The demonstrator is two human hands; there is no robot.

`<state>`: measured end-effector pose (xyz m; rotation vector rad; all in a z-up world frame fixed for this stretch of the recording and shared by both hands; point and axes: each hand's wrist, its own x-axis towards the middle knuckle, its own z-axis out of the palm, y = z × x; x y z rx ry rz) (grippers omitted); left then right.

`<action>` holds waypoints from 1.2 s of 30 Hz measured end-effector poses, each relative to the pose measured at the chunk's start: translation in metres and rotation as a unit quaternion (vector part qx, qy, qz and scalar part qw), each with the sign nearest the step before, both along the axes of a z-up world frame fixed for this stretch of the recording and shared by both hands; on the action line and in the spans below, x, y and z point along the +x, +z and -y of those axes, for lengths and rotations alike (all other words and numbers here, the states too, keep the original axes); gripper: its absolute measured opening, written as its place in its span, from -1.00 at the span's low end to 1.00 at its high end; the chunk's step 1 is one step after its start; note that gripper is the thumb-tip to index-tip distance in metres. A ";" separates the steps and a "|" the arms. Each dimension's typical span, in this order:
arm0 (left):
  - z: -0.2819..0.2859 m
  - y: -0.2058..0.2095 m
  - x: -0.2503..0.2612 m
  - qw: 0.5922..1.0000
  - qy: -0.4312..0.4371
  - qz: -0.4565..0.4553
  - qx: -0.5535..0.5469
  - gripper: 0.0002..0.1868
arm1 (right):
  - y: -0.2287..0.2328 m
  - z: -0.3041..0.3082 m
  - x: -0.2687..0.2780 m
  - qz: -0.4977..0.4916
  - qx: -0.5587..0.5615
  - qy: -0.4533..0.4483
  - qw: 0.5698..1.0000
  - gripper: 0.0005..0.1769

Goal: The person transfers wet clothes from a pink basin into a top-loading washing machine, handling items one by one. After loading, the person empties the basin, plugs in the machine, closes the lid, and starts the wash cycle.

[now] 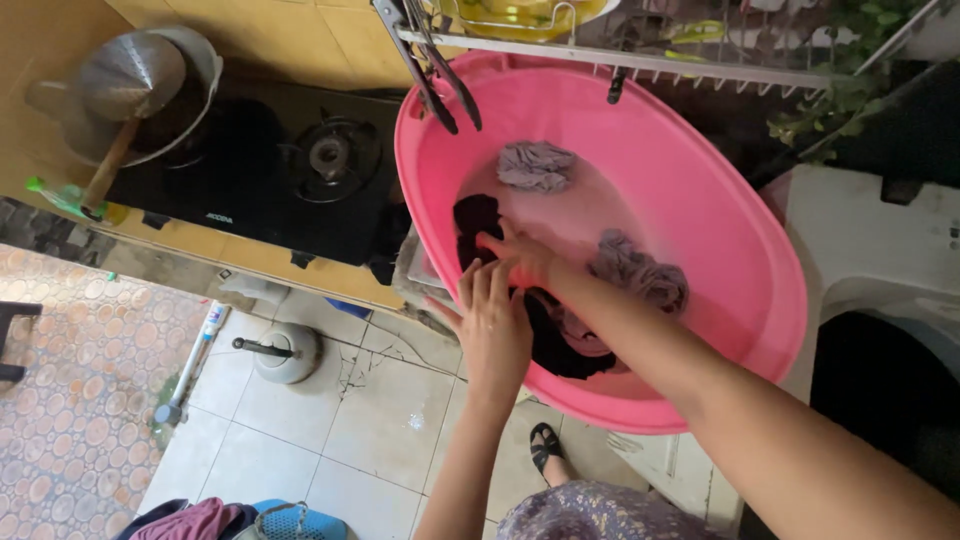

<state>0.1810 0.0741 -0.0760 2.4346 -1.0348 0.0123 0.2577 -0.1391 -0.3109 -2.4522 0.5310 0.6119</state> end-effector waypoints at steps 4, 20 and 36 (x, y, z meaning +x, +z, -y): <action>0.002 -0.010 0.003 1.000 -0.003 -0.017 0.006 -0.61 | 0.008 0.002 -0.022 0.173 -0.002 0.026 0.985 -0.65; 0.001 0.033 -0.005 0.960 -0.080 -0.133 -0.231 -0.40 | 0.301 0.005 -0.163 0.346 0.379 -0.424 0.747 0.07; 0.090 -0.011 0.007 0.876 -0.064 -0.394 -0.271 -0.68 | 0.255 0.051 -0.270 0.529 0.149 -0.347 0.760 -0.42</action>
